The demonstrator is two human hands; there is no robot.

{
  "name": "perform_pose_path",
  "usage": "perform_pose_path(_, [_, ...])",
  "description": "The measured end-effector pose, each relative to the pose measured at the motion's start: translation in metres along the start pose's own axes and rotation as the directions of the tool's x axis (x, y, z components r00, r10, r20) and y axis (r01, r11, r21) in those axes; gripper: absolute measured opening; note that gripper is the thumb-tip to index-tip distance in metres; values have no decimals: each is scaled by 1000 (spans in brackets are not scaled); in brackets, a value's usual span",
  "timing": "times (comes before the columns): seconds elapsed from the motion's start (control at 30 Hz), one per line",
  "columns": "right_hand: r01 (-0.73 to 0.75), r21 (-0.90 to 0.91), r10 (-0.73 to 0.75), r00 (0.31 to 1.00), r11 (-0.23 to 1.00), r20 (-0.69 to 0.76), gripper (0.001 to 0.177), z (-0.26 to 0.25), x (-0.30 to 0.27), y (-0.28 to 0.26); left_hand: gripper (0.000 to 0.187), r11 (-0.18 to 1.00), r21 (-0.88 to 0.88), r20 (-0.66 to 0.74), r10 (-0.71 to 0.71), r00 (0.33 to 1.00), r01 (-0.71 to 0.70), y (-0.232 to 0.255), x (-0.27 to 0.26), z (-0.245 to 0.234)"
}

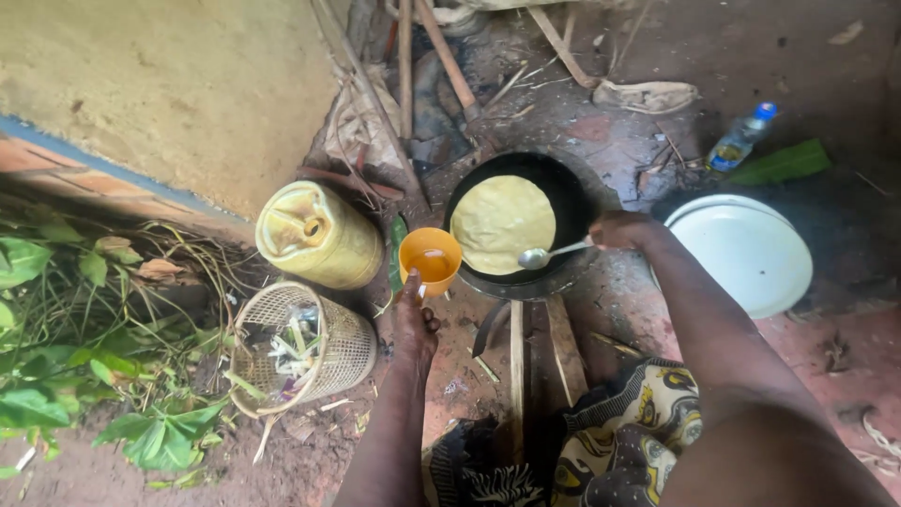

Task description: The person cooks a flatbread on a pan over a wood fire. They pour oil from a cup onto the bread using a spoon, then rub the surface with a small cloth or paper. The person sits on the ground during the task.

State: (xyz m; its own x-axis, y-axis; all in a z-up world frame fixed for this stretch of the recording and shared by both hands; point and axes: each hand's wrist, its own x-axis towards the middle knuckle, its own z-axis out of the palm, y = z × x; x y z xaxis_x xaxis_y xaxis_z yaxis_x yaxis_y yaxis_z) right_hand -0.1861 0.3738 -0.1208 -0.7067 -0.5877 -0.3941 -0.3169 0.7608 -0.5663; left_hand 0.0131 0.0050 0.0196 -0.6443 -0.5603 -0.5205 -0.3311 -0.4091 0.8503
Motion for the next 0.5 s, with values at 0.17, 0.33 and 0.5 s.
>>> perform_pose_path(0.17, [-370, 150, 399, 868, 917, -295, 53, 15, 24, 22, 64, 1000, 13, 8, -24, 1000, 24, -13, 9, -1])
perform_pose_path(0.33, [-136, 225, 203, 928, 965, -312, 47, 0, -57, -42, 57, 992, 111, 63, -60, 996, 53, -2, -17, 8])
perform_pose_path(0.5, [-79, -54, 66, 975, 995, -211, 46, -10, 50, 17, 67, 993, 96, 66, -78, 995, 72, -26, 14, -2])
